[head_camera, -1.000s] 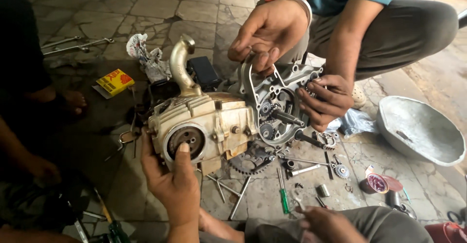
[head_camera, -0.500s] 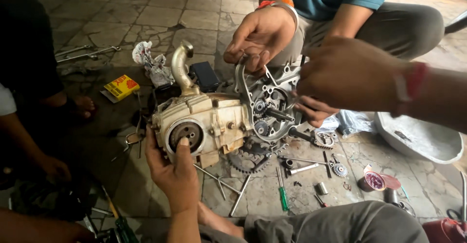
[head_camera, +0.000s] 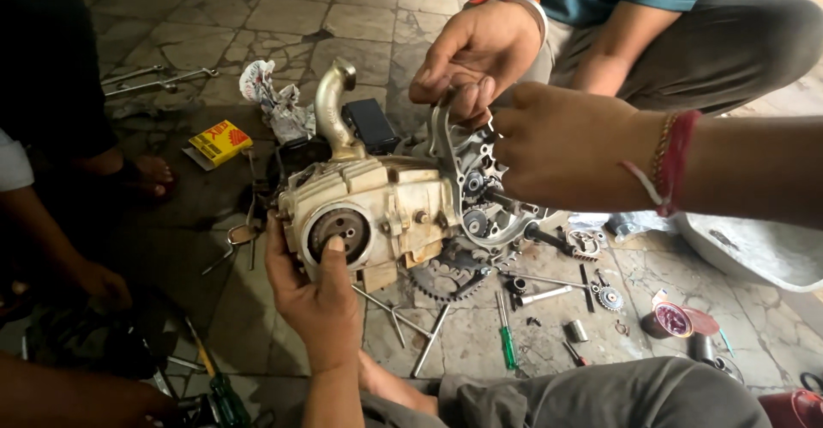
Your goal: The person disassembles a motorcycle engine by removing the cylinder head and internal gears using a screwdriver and a wrench. They then manipulate the timing chain and sprocket, rotating the components by hand and using a small metal rod to align and detach parts.
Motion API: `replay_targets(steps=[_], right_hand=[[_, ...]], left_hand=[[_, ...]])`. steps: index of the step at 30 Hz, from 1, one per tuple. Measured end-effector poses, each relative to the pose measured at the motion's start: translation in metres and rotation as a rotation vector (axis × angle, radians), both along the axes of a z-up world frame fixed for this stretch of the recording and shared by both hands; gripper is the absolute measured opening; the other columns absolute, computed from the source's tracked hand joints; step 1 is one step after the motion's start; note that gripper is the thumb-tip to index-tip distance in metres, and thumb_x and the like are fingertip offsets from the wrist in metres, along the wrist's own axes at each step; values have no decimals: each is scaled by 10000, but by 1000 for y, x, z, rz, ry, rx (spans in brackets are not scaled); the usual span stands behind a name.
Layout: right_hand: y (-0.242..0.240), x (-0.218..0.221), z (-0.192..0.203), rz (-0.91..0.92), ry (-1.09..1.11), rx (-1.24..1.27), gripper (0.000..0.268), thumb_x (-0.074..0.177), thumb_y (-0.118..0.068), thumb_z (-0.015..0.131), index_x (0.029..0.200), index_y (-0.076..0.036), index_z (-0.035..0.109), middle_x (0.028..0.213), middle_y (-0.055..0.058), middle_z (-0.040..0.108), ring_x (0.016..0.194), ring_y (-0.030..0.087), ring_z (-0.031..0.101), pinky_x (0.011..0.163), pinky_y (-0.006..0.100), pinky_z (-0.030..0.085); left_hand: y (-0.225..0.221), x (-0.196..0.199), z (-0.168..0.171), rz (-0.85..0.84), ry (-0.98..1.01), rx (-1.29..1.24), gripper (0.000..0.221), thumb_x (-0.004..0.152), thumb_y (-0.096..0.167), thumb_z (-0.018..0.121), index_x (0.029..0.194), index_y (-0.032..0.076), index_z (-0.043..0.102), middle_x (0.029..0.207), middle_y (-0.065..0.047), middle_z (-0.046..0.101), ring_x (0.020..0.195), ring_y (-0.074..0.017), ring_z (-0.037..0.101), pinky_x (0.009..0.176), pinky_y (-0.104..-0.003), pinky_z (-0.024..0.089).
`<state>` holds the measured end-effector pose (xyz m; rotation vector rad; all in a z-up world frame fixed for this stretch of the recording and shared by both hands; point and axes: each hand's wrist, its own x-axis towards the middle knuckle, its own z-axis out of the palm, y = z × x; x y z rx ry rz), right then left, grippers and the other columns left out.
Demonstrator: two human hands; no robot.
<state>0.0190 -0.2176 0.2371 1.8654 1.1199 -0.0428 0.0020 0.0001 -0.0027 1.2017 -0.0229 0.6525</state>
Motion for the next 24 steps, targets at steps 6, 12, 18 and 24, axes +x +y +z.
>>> replay_targets(steps=[6,12,18,24], right_hand=[[2,1,0,46,-33,7,54,718,-211,686,707,-159,694,840,-21,643,986,252,604,877,420,497],[-36,33,-1,91,79,206,162,658,-229,729,795,-144,711,893,33,659,1013,278,625,826,449,511],[-61,50,-12,-39,225,253,266,717,-331,769,911,-178,672,920,-10,650,967,234,621,795,443,509],[-68,61,-15,59,295,323,308,710,-402,760,835,-140,656,892,22,657,912,260,637,738,450,528]], left_hand=[[-3,0,3,-20,-15,-42,754,956,152,679,1596,-22,320,1544,-162,497,1324,-227,563,1113,-332,490],[-1,-1,3,-15,-30,-41,742,951,123,682,1585,-29,328,1537,-166,503,1331,-223,565,1122,-330,491],[0,-1,4,-39,-24,-56,753,955,134,681,1589,-29,309,1536,-170,494,1335,-226,554,1120,-332,484],[-1,1,4,-34,-20,-65,762,950,138,675,1594,-27,302,1540,-178,490,1321,-232,558,1110,-333,485]])
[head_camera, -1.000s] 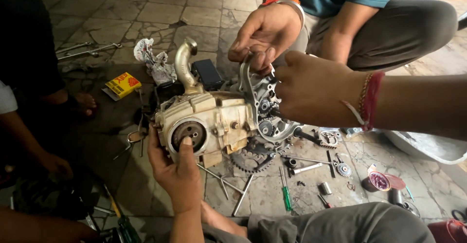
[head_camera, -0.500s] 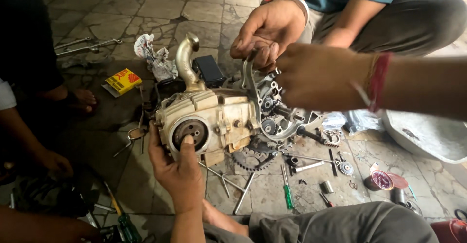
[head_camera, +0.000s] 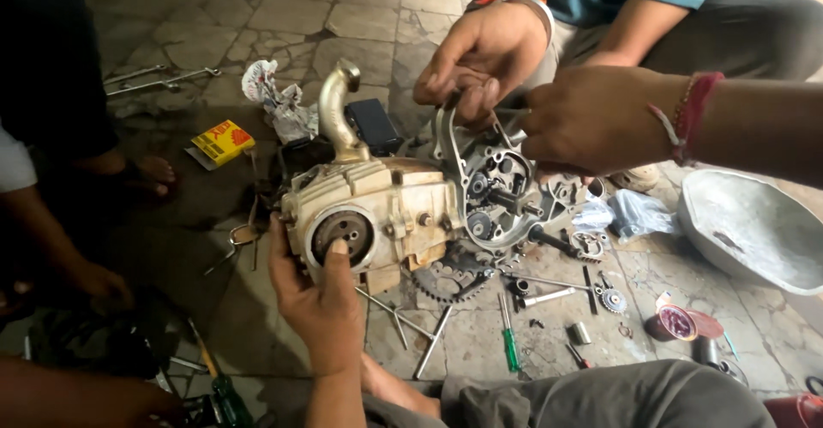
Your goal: The person disassembles a motorcycle engine by removing the cylinder head and internal gears using a screwdriver and a wrench. They then manipulate the timing chain and sprocket, rotating the components by hand and using a small metal rod to align and detach parts.
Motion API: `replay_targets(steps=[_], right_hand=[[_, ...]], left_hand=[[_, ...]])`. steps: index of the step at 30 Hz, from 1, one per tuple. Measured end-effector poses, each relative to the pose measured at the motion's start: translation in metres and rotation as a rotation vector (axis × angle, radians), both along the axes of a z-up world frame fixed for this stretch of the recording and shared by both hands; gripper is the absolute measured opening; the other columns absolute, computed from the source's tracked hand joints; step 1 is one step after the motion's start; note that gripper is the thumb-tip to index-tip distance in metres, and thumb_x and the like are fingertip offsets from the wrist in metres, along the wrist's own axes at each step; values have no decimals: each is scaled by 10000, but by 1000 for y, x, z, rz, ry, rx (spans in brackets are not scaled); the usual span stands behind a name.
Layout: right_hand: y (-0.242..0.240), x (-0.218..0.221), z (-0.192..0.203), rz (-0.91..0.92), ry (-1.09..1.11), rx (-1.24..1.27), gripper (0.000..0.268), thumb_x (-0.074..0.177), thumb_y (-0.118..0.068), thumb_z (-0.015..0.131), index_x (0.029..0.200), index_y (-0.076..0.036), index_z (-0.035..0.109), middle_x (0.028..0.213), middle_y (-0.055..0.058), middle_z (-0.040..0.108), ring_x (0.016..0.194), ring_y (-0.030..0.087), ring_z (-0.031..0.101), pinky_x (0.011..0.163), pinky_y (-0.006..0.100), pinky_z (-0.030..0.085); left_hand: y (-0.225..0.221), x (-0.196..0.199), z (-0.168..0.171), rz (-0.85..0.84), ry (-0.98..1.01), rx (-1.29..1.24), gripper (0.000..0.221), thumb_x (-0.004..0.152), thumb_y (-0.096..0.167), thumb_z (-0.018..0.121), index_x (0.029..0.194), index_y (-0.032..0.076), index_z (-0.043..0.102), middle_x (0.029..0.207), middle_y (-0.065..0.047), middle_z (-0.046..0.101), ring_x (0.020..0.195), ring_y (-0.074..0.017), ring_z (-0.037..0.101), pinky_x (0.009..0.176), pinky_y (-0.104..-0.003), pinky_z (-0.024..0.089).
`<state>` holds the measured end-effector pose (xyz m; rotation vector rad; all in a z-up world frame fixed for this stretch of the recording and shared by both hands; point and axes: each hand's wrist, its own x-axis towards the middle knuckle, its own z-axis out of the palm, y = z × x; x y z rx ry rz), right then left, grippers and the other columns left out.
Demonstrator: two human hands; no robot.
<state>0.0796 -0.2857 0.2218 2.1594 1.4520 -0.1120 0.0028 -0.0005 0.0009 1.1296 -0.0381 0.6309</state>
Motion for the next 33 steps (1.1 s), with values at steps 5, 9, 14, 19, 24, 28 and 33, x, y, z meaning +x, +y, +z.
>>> replay_targets(steps=[5,9,14,19,24,28,33], right_hand=[[-17,-12,-11,-208,-82,91,335,894,-465,607,801,-148,664,719,78,653,725,324,676,637,481,549],[-29,-29,-21,-319,-116,233,341,868,-462,588,788,-137,650,707,99,654,653,326,676,582,487,545],[-30,-31,-22,-323,-113,303,370,872,-501,643,802,-140,679,725,94,667,669,330,671,592,483,544],[-15,-30,-13,-436,-98,180,366,849,-526,625,809,-173,713,750,77,688,697,304,691,639,473,558],[-4,-24,-3,-392,-103,44,370,878,-521,585,823,-175,705,768,57,697,746,281,700,690,465,556],[7,-19,-1,-246,-137,-61,301,863,-464,615,820,-186,723,822,30,703,878,283,685,744,453,550],[24,-22,8,-236,-113,-146,296,874,-458,618,860,-183,729,860,15,703,952,275,663,754,435,554]], left_hand=[[0,-2,1,0,-16,16,759,959,136,679,1597,-40,307,1550,-184,493,1343,-235,555,1127,-335,477],[0,-3,4,17,-5,41,746,964,145,671,1594,-35,314,1552,-180,497,1343,-236,560,1120,-338,482],[-4,-6,9,32,44,32,735,954,156,671,1589,-20,346,1516,-185,532,1282,-238,591,1071,-342,517],[-2,-7,11,43,54,32,737,953,150,678,1589,-15,342,1516,-173,536,1295,-231,592,1088,-334,507],[-4,-4,6,30,83,11,747,937,159,670,1589,3,342,1504,-151,540,1270,-219,605,1069,-328,527],[-3,-3,1,37,33,22,744,959,173,675,1595,-7,331,1544,-161,501,1315,-225,570,1102,-327,500],[-3,-3,0,39,27,54,757,969,212,677,1597,-7,316,1552,-164,490,1333,-229,562,1113,-328,493]])
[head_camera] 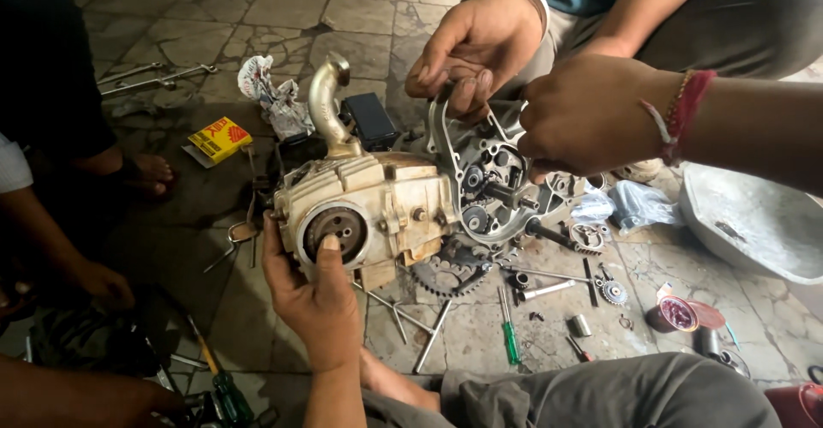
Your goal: The person disassembles a motorcycle engine by removing the cylinder head and internal gears using a screwdriver and a wrench. They then manipulate the timing chain and sprocket, rotating the components by hand and using a small metal rod to align and detach parts.
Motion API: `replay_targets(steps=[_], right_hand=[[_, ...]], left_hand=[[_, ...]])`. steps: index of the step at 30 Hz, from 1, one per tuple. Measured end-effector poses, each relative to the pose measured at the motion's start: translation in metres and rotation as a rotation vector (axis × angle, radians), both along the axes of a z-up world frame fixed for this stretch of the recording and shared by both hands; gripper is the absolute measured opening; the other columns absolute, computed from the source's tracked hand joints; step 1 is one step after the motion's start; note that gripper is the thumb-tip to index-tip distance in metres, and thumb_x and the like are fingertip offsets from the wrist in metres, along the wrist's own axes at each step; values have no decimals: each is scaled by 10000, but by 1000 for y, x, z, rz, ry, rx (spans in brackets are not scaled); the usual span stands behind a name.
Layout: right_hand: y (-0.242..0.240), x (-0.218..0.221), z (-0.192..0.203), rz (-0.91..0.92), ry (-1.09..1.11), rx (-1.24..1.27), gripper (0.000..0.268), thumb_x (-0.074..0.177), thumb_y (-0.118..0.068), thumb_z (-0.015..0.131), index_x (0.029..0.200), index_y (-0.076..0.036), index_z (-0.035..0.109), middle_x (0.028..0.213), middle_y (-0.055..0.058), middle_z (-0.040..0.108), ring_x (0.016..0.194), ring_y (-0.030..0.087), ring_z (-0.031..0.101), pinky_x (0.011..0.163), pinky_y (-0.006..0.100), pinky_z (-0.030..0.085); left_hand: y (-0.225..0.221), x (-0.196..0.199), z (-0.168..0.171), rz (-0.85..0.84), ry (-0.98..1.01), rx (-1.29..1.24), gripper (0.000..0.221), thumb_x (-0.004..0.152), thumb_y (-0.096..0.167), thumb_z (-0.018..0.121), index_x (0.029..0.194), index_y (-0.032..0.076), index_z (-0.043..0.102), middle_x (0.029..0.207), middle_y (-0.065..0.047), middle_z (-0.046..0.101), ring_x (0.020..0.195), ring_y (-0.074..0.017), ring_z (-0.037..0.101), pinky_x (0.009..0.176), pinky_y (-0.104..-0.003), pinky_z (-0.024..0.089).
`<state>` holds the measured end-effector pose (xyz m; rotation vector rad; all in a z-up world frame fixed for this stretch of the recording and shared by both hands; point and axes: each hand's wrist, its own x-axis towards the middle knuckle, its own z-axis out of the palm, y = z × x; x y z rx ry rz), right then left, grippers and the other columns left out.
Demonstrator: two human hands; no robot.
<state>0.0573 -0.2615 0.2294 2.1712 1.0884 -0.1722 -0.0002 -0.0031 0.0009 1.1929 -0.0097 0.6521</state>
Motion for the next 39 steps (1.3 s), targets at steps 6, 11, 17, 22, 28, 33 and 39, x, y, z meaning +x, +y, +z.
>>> replay_targets(steps=[6,11,17,22,28,33,39], right_hand=[[5,-2,2,-17,-9,-35,301,880,-462,611,851,-187,731,869,13,704,967,277,661,765,439,555],[-2,0,-1,-40,5,21,338,886,-486,607,844,-179,742,834,32,711,906,296,685,762,457,552],[-26,10,-16,-45,-69,18,295,911,-482,606,827,-235,743,825,20,705,861,263,695,791,442,553],[-25,15,-19,-70,-39,23,304,920,-508,595,859,-249,743,835,1,709,877,251,698,811,435,555],[-31,20,-19,-57,17,26,330,935,-516,589,871,-230,740,835,-1,715,901,253,697,815,443,554],[-32,27,-21,-33,37,7,326,939,-511,592,869,-228,738,839,-5,715,908,247,696,811,440,556],[-34,28,-18,-14,73,-19,306,932,-494,608,842,-231,736,833,-25,719,907,229,694,789,431,561]], left_hand=[[1,1,-2,7,-23,26,761,977,244,679,1595,-20,322,1560,-173,480,1363,-238,550,1140,-342,483],[1,0,3,14,30,57,755,970,236,665,1595,2,312,1550,-166,474,1347,-237,557,1110,-337,500],[-1,-2,11,32,55,25,735,956,203,662,1597,26,349,1490,-154,547,1246,-216,596,1043,-332,507],[0,-2,10,2,57,-36,738,942,179,654,1593,27,343,1466,-150,557,1223,-217,605,1031,-328,510],[-1,1,4,-32,33,-79,746,936,170,651,1590,18,326,1494,-156,533,1240,-219,598,1057,-331,504],[-1,1,1,-39,-4,-78,743,953,179,653,1595,9,319,1512,-165,517,1274,-228,584,1082,-333,495],[-1,-3,12,-35,36,-71,746,944,183,654,1591,14,324,1515,-161,515,1271,-230,579,1066,-335,497]])
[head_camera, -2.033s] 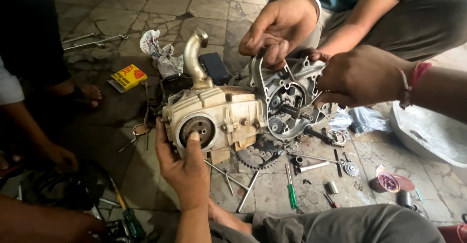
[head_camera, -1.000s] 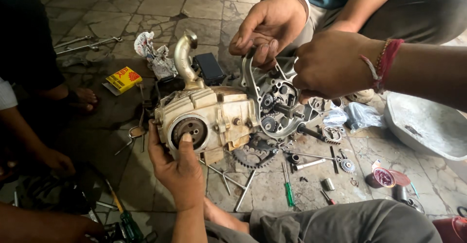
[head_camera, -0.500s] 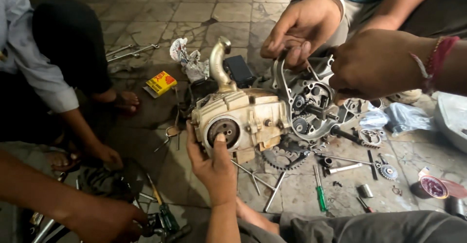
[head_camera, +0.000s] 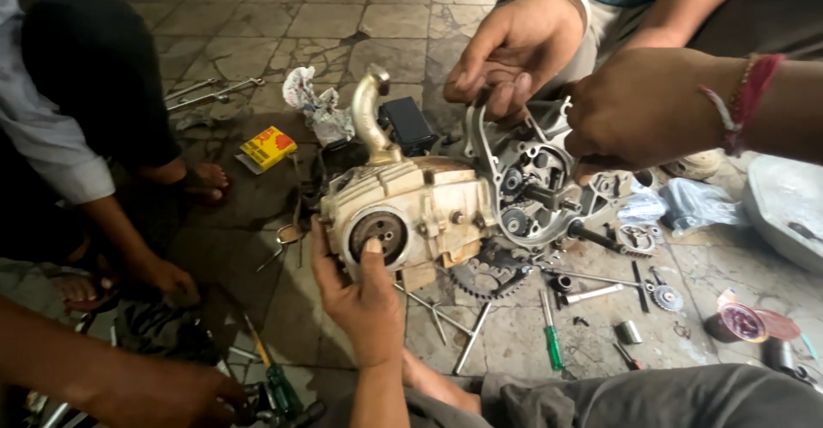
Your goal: The person disassembles a motorcycle engine by removing the cylinder head and internal gears using a screwdriver and a wrench. They then manipulate the timing chain and sprocket, rotating the components by hand and using a small metal rod to align and detach parts.
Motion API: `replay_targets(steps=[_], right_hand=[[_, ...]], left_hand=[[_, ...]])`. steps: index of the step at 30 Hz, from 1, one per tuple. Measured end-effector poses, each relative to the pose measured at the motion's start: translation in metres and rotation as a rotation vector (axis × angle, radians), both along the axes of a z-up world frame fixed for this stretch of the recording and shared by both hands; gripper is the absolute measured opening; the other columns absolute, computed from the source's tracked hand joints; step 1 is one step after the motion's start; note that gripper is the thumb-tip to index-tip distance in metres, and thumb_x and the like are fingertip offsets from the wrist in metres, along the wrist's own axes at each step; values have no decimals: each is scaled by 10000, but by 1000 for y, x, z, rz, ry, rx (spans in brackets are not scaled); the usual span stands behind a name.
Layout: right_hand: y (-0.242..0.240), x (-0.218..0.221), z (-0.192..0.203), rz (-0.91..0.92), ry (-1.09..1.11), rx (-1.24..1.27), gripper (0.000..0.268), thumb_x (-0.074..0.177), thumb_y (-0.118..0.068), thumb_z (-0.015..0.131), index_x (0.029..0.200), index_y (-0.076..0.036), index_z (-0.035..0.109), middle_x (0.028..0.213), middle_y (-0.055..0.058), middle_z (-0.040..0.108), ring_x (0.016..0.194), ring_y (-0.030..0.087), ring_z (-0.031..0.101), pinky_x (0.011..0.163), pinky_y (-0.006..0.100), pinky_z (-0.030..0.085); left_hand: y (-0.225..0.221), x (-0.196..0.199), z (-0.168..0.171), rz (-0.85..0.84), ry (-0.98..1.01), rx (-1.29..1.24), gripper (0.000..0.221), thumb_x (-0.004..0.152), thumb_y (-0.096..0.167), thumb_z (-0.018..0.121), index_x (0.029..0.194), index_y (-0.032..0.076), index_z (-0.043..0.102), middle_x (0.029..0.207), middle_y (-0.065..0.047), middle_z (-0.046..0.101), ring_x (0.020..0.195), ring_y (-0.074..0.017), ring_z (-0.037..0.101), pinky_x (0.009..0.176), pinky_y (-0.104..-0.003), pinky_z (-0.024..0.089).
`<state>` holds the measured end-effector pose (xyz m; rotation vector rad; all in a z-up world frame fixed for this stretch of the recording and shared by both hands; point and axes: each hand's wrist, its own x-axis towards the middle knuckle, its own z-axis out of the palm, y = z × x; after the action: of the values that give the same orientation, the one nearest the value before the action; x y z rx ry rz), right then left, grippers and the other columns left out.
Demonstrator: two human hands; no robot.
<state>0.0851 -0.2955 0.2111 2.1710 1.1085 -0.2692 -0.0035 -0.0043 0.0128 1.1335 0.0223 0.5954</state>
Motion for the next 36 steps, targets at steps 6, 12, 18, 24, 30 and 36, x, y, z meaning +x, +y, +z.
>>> replay_targets(steps=[6,12,18,24,30,36], right_hand=[[4,-5,7,71,13,104,372,923,-503,645,757,-183,736,771,3,718,823,260,700,725,452,558],[-27,-24,32,9,-102,-25,389,955,-570,615,842,-218,734,853,-42,735,872,215,717,822,431,559],[-25,-121,62,-379,27,310,218,885,-407,651,986,-235,738,938,-5,759,885,246,733,808,422,575],[-87,-175,-84,-754,157,682,321,816,-243,676,1130,-254,744,1023,31,782,899,276,749,794,414,593],[-71,-148,-414,-1364,377,370,276,867,-95,710,1115,-215,715,1070,127,719,1051,352,691,879,461,590],[-15,-128,-527,-1398,236,1009,215,860,-190,634,948,-43,763,1006,244,734,1004,407,713,902,467,581]], left_hand=[[-1,3,-6,18,14,23,737,942,171,643,1591,10,332,1514,-167,521,1267,-237,589,1064,-334,507],[1,2,-8,25,-15,40,715,951,157,643,1579,-8,343,1535,-169,504,1310,-238,573,1102,-339,497],[1,3,-9,45,-23,79,698,950,190,655,1560,-5,377,1505,-171,538,1306,-246,580,1107,-342,490],[2,5,-16,87,0,174,679,963,223,661,1541,-12,394,1461,-161,542,1288,-245,573,1088,-348,484],[7,9,-31,167,-36,284,656,984,240,640,1533,-41,417,1423,-163,587,1255,-232,578,1088,-340,463],[-1,-3,-2,260,137,439,686,961,336,630,1517,-16,438,1385,-147,614,1207,-219,601,1034,-325,463]])
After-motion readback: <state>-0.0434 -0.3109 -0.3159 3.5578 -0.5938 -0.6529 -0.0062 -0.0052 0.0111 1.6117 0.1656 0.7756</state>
